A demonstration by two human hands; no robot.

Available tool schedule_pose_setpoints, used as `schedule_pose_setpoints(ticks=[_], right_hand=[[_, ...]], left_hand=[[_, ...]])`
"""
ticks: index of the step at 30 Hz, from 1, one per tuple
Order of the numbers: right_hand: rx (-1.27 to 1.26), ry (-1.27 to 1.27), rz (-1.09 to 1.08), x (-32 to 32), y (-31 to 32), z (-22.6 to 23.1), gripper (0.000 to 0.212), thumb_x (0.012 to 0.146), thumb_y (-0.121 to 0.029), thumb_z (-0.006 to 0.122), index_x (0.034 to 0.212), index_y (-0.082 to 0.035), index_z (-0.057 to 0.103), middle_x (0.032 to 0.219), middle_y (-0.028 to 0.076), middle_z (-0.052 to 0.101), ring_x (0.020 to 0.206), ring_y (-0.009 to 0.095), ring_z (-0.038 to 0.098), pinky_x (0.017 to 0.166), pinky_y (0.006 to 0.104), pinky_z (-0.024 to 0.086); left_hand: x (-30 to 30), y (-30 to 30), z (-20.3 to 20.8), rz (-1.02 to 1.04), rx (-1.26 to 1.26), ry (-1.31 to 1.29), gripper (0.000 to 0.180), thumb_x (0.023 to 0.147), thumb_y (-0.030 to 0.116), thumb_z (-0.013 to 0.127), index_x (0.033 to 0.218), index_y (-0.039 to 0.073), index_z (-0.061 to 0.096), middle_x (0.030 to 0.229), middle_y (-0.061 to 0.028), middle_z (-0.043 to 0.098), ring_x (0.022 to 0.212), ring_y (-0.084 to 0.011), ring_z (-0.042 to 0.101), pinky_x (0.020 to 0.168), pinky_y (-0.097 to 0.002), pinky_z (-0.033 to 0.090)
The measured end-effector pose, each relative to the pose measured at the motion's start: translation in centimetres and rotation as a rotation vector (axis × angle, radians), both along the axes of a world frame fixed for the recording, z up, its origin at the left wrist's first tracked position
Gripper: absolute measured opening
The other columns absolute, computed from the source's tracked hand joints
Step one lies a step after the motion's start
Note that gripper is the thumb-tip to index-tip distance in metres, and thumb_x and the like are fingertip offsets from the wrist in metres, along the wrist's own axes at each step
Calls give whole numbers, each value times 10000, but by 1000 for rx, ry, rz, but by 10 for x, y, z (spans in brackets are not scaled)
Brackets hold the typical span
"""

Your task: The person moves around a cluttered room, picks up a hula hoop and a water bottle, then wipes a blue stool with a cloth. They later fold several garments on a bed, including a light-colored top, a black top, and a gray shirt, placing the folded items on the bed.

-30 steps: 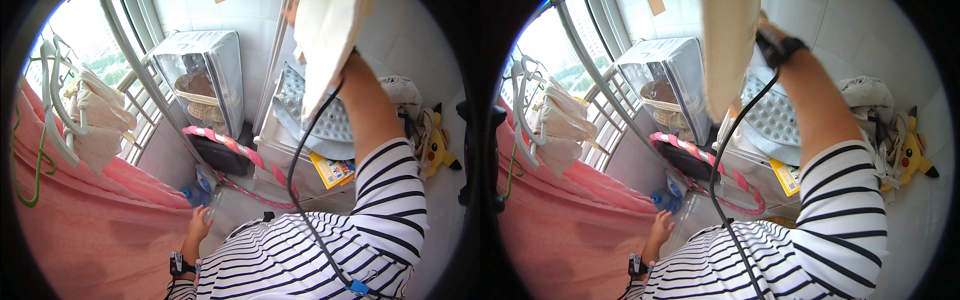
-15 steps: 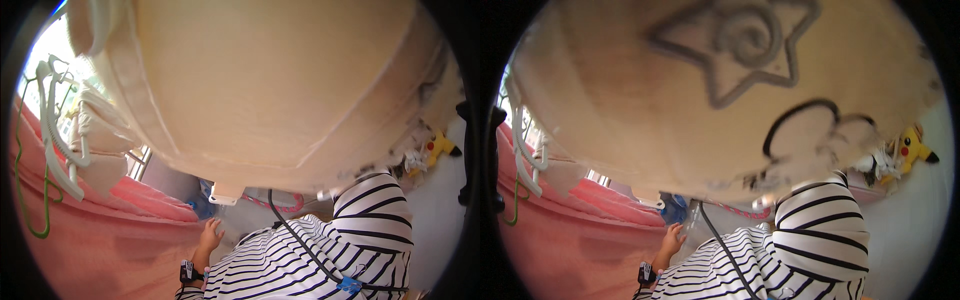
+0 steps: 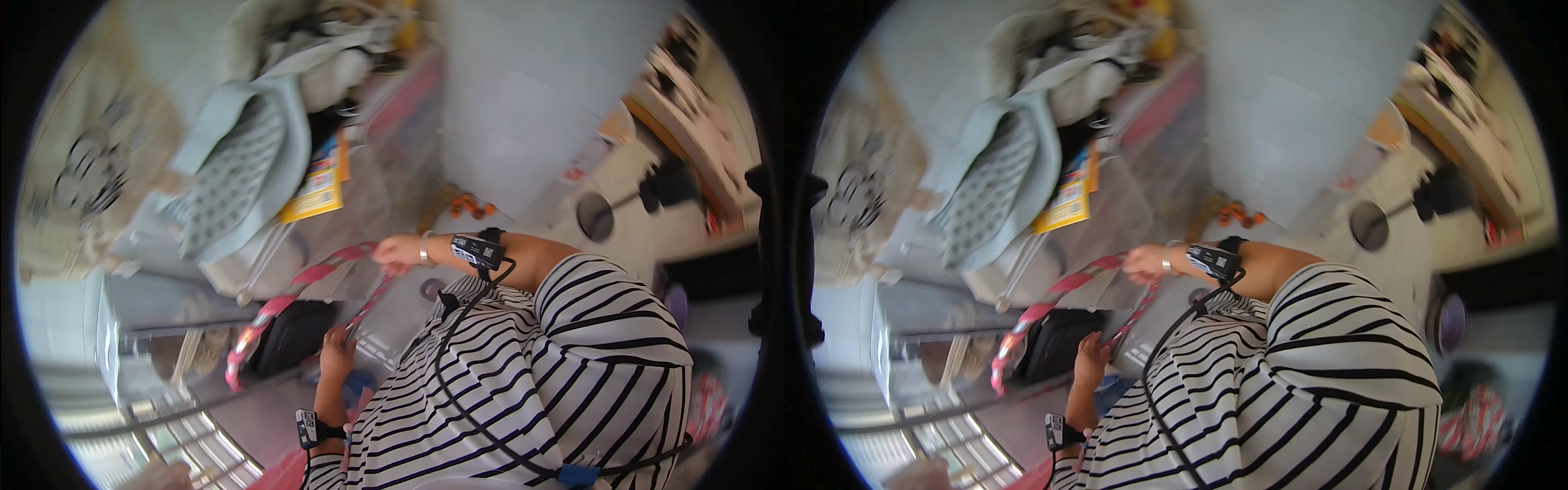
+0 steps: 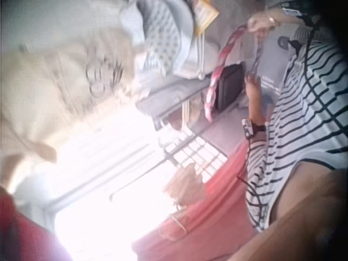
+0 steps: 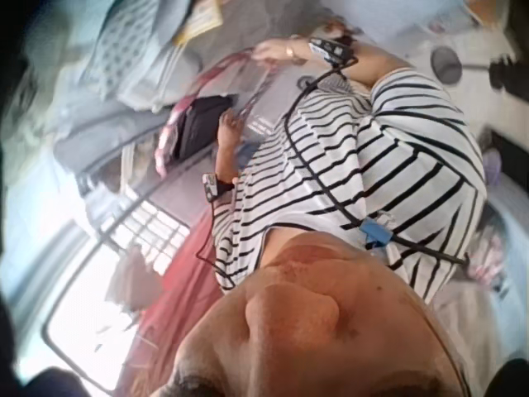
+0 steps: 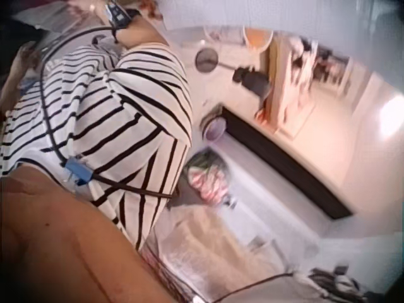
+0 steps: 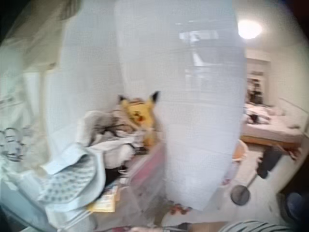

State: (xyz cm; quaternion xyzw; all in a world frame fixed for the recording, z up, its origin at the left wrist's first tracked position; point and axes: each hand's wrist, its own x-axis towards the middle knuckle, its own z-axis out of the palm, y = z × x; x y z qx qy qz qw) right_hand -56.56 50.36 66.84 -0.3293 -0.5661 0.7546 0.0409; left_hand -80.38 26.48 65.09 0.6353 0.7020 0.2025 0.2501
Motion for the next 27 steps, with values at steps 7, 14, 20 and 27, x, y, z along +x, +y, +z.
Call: schedule_pose_setpoints(ticks=[7, 14, 20, 27], right_hand=[[174, -1248, -301, 388, -146, -153, 206, 774, -188, 545, 841, -27, 655, 843, 157, 645, 714, 331, 618, 631, 424, 493], [-137, -1161, -402, 511, -310, -117, 236, 754, -177, 556, 938, -63, 650, 849, 157, 648, 737, 281, 631, 646, 384, 497], [-146, -880, -961, 586, -365, -81, 305, 797, -285, 561, 992, -57, 614, 856, 98, 653, 769, 193, 622, 721, 341, 485], [-410, -956, -1708, 692, -467, -81, 271, 750, -202, 555, 943, -19, 604, 799, 105, 642, 663, 188, 615, 601, 335, 495]], left_hand=[[48, 58, -57, -274, -393, 35, 437, 780, 255, 591, 1145, 22, 527, 1100, -215, 545, 1051, -351, 507, 890, -389, 407], [130, 73, -74, -421, -495, 103, 447, 751, 280, 604, 1088, -11, 566, 1073, -218, 576, 1019, -324, 544, 879, -373, 410], [259, 101, -110, -462, -643, 60, 437, 775, 251, 616, 1108, -23, 547, 1046, -211, 591, 968, -287, 574, 829, -354, 443], [500, 166, -107, -939, -591, 18, 469, 802, 228, 606, 1197, 2, 493, 1156, -186, 546, 968, -262, 580, 830, -333, 450]])
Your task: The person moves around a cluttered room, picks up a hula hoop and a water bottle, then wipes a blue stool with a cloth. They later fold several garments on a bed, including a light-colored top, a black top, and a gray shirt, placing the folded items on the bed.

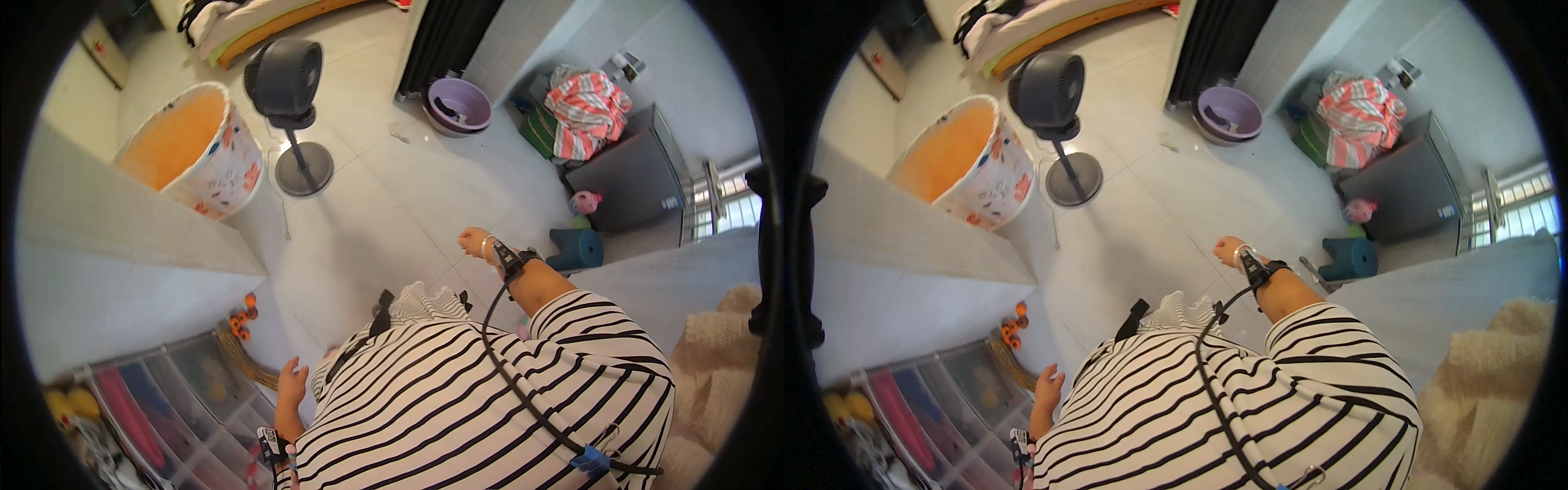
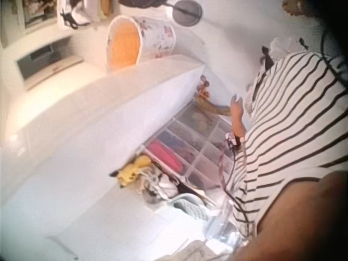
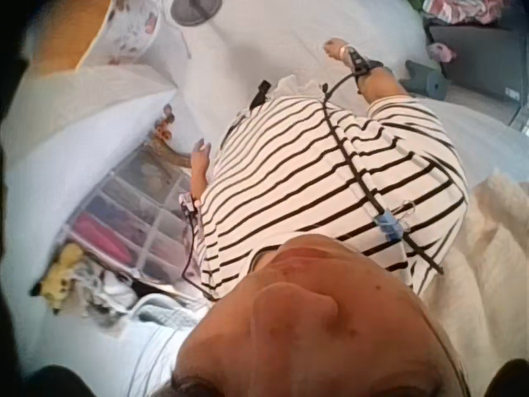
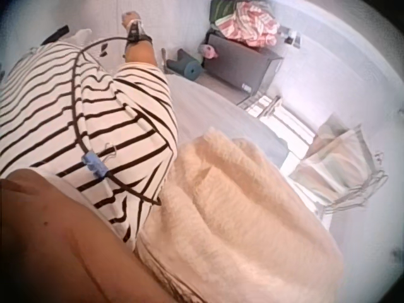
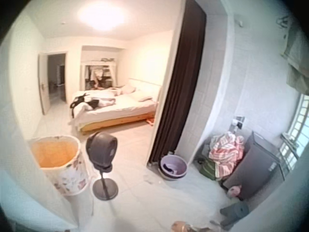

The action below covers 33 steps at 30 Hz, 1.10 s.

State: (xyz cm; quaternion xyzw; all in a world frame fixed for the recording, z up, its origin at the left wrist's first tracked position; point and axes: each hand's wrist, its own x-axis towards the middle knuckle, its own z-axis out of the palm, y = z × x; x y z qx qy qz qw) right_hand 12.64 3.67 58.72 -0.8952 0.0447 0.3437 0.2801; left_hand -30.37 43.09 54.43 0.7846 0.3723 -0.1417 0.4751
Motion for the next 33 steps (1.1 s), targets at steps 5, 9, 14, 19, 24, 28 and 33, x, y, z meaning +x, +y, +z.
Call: schedule_pose_setpoints(ticks=[5, 9, 14, 19, 24, 28, 33], right_hand=[[-83, -9, -232, 9, -66, -13, 263, 787, -249, 551, 931, -33, 591, 763, 95, 632, 648, 181, 608, 622, 331, 482], [65, -4, -431, -45, -76, -16, 268, 794, -243, 553, 949, -26, 578, 756, 81, 625, 641, 168, 602, 622, 319, 482], [37, 162, -623, -157, -72, -43, 169, 758, -163, 570, 883, -51, 595, 777, 59, 630, 665, 196, 609, 621, 324, 487], [-135, 273, 63, -214, -77, -100, 125, 702, -87, 587, 821, -66, 621, 807, 48, 639, 739, 219, 626, 610, 335, 505], [-138, 288, 295, -163, -100, -138, 80, 704, -82, 597, 774, -69, 634, 745, 61, 630, 713, 222, 624, 589, 330, 511], [24, 81, -123, -43, -132, -130, 104, 780, -125, 546, 730, -60, 610, 643, 59, 591, 580, 173, 577, 501, 290, 467], [354, -10, -1178, 117, -162, -71, 176, 869, -199, 498, 801, -51, 563, 621, 10, 536, 546, 111, 509, 471, 250, 409]], left_hand=[[122, 58, 15, -175, -55, -57, 458, 816, 229, 595, 1205, 12, 488, 1155, -184, 548, 953, -243, 588, 827, -332, 452], [194, 138, -12, -745, 151, 213, 427, 818, 243, 587, 1158, -5, 516, 1103, -193, 574, 939, -268, 591, 805, -345, 461], [294, 225, -47, -865, 299, 430, 471, 784, 338, 586, 1078, -28, 554, 1092, -232, 562, 974, -369, 561, 821, -392, 450], [471, 183, -50, -1248, 428, 48, 492, 815, 325, 548, 1150, -33, 509, 1088, -233, 564, 1015, -358, 541, 870, -384, 422], [619, 55, -22, -1132, 130, -136, 470, 811, 296, 575, 1146, -27, 511, 1071, -221, 576, 995, -330, 559, 854, -376, 432], [705, -20, -9, -1205, 150, 16, 458, 818, 305, 566, 1152, -5, 515, 1077, -214, 577, 993, -333, 559, 846, -372, 439], [801, -65, -16, -1197, 181, 133, 476, 818, 327, 560, 1172, 14, 504, 1088, -201, 577, 999, -337, 556, 840, -382, 443]])
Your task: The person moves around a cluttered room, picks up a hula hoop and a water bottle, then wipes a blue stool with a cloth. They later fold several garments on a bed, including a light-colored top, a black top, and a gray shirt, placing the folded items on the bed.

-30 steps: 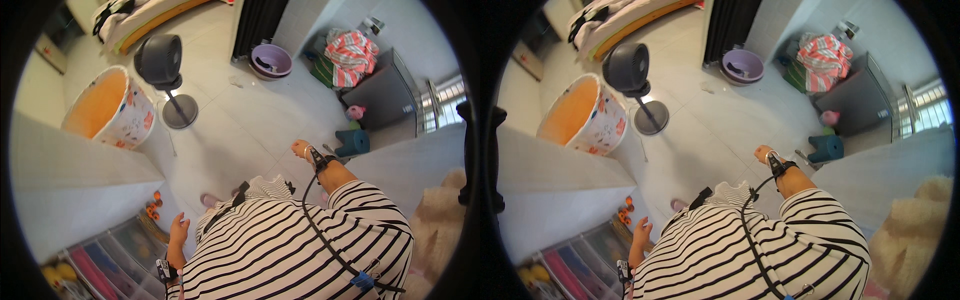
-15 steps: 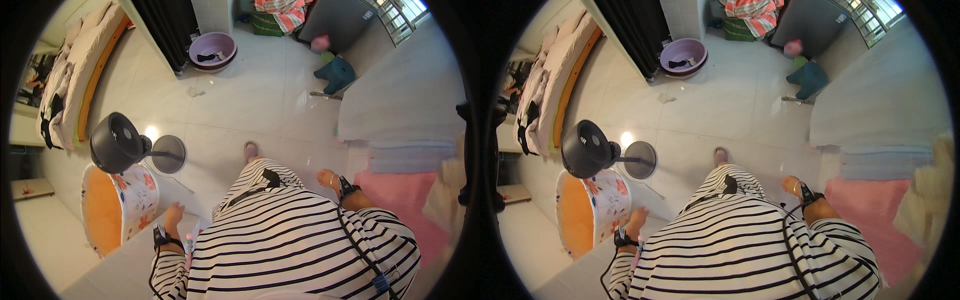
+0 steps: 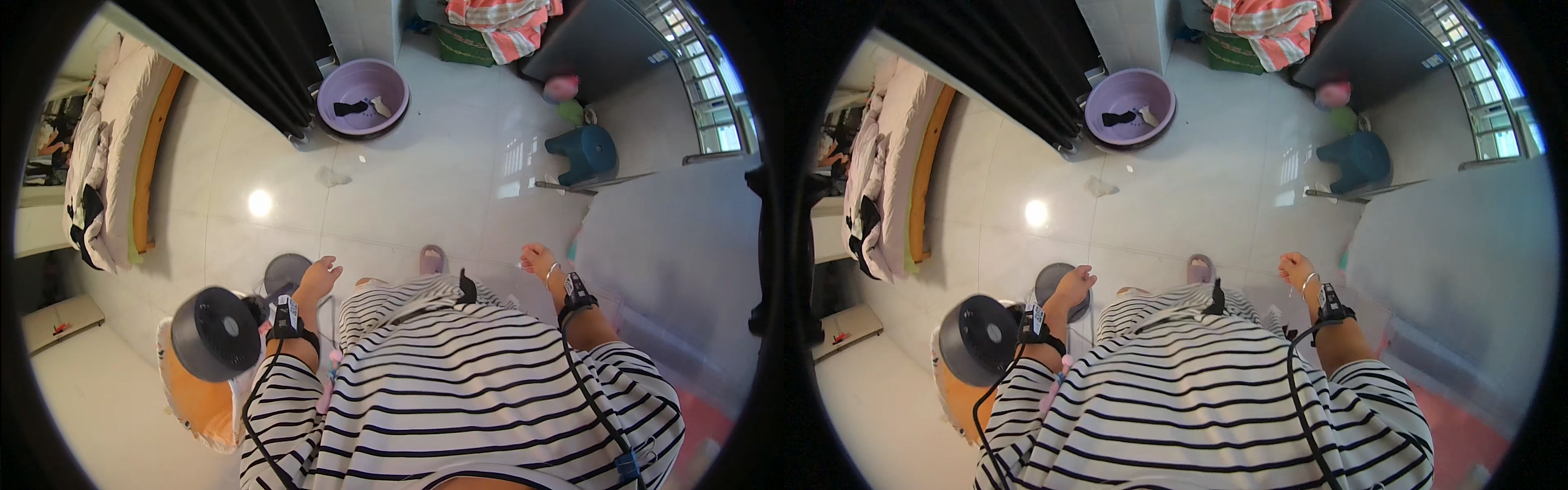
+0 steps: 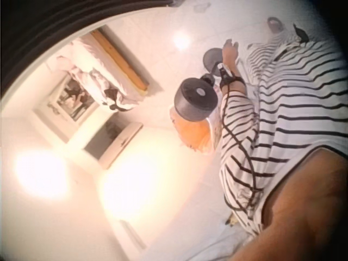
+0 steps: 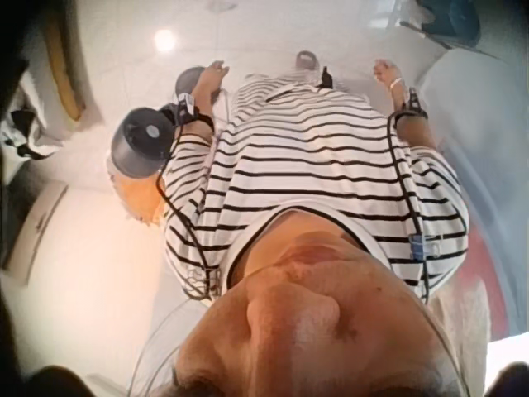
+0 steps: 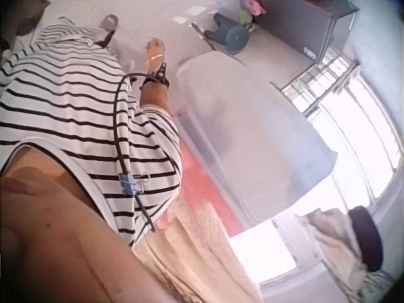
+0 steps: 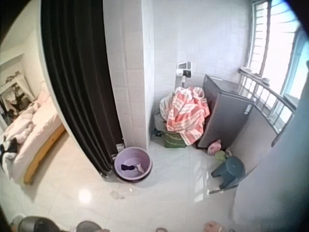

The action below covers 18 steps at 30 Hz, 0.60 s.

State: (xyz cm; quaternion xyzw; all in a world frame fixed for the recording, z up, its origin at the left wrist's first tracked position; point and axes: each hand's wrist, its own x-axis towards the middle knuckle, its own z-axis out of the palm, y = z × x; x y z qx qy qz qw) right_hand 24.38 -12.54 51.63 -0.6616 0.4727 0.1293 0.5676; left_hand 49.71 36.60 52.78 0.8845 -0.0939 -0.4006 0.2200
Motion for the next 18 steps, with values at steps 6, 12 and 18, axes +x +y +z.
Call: schedule_pose_setpoints(ticks=[6, 12, 18], right_hand=[[66, 66, 4, 58, 0, -13, 204, 869, -195, 486, 731, -50, 524, 593, 7, 506, 522, 103, 479, 462, 256, 398], [468, 430, -81, 49, 55, -91, 111, 794, -110, 545, 792, -30, 621, 696, 62, 612, 588, 166, 559, 531, 318, 465], [-68, 565, 648, 92, 60, -156, 266, 816, -268, 543, 941, -56, 643, 835, 100, 656, 762, 213, 623, 684, 319, 493]], left_hand=[[115, -17, -58, -185, 27, 80, 500, 814, 360, 550, 1175, 18, 499, 1081, -207, 578, 1006, -340, 550, 848, -400, 439], [250, -34, -184, -146, 81, 109, 498, 801, 344, 569, 1160, 5, 510, 1040, -222, 589, 986, -343, 557, 843, -390, 445], [335, -75, -384, 201, -48, 18, 500, 750, 331, 624, 1100, -20, 555, 973, -266, 601, 948, -367, 579, 821, -386, 460]])
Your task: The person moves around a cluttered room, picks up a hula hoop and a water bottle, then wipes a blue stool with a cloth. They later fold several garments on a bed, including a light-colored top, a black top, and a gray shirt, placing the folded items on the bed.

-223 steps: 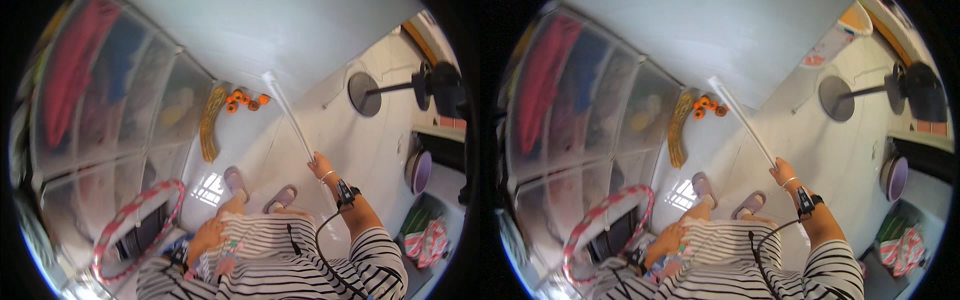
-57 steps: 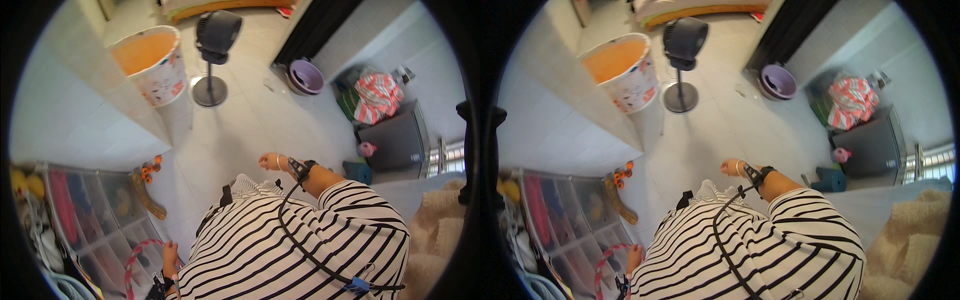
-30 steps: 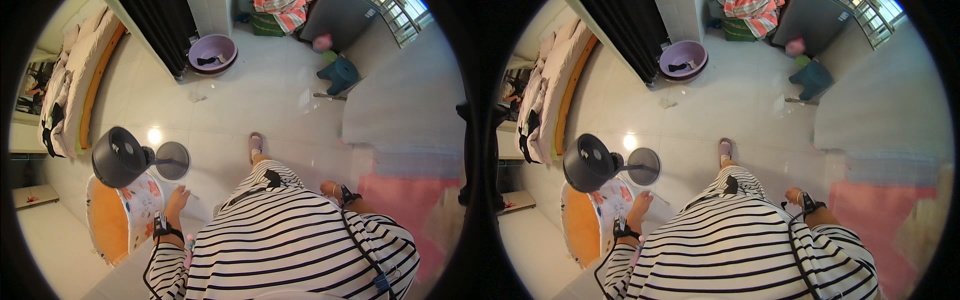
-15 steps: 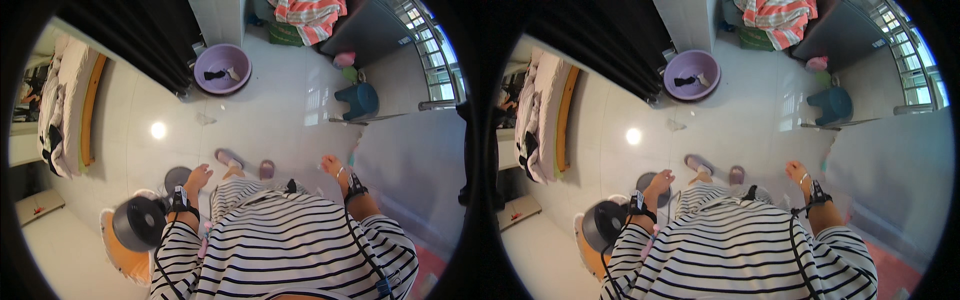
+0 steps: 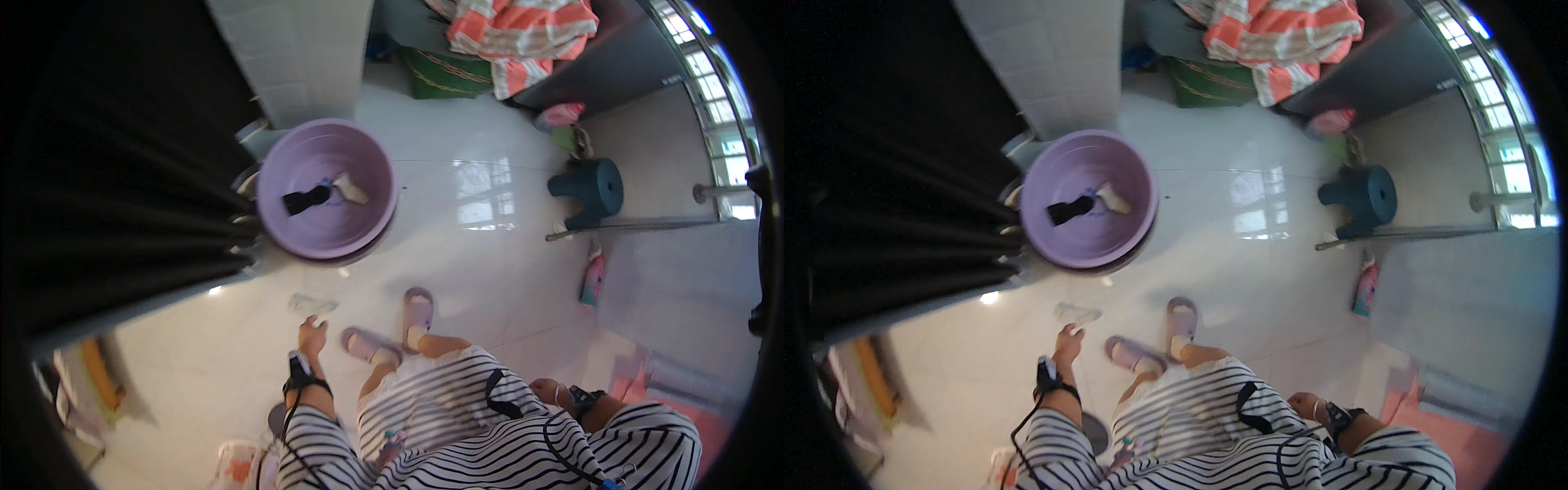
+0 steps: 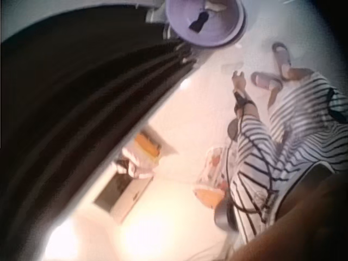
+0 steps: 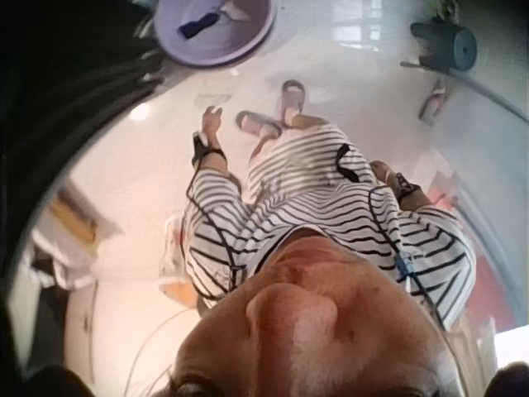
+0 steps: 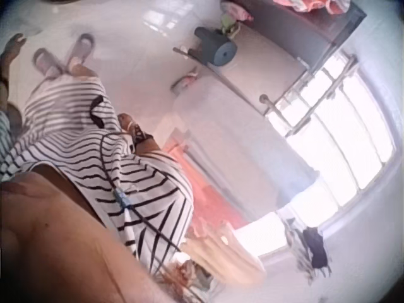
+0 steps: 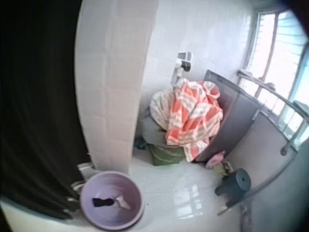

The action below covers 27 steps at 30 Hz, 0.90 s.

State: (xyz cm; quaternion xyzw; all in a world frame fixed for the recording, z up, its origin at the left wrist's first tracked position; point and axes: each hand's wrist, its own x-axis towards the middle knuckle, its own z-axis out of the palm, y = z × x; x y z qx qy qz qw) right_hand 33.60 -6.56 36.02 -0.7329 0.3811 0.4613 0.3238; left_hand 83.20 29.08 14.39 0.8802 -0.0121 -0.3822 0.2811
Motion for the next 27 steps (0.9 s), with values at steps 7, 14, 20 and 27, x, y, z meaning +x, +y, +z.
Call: schedule_pose_setpoints(ticks=[7, 14, 20, 27], right_hand=[[-113, 192, -353, 10, -34, -77, 312, 840, -298, 556, 1008, -42, 617, 905, 100, 654, 853, 165, 598, 774, 294, 472], [8, 245, -500, 4, -29, -102, 313, 837, -301, 561, 1011, -48, 620, 916, 101, 653, 865, 181, 602, 788, 294, 470], [25, 158, -442, 16, 2, -74, 293, 826, -302, 572, 1006, -78, 628, 903, 97, 654, 852, 209, 607, 772, 306, 473], [-2, 43, -628, 45, 33, 25, 303, 817, -289, 566, 989, -43, 608, 836, 105, 650, 721, 178, 617, 669, 311, 492]], left_hand=[[-19, 12, -207, 643, -87, 377, 593, 806, 258, 601, 1318, 68, 369, 1220, -179, 495, 1062, -271, 495, 912, -365, 361], [-34, 7, -280, 480, 274, 160, 479, 832, 267, 546, 1231, 21, 446, 1247, -238, 395, 1091, -360, 458, 884, -445, 389], [16, -39, -83, 203, 46, -647, 562, 854, 267, 528, 1288, -36, 338, 1293, -325, 282, 1174, -437, 347, 960, -483, 315], [127, -162, 114, -198, -76, -406, 566, 831, 289, 557, 1315, 65, 366, 1371, -321, 186, 1282, -432, 194, 1045, -436, 211]])
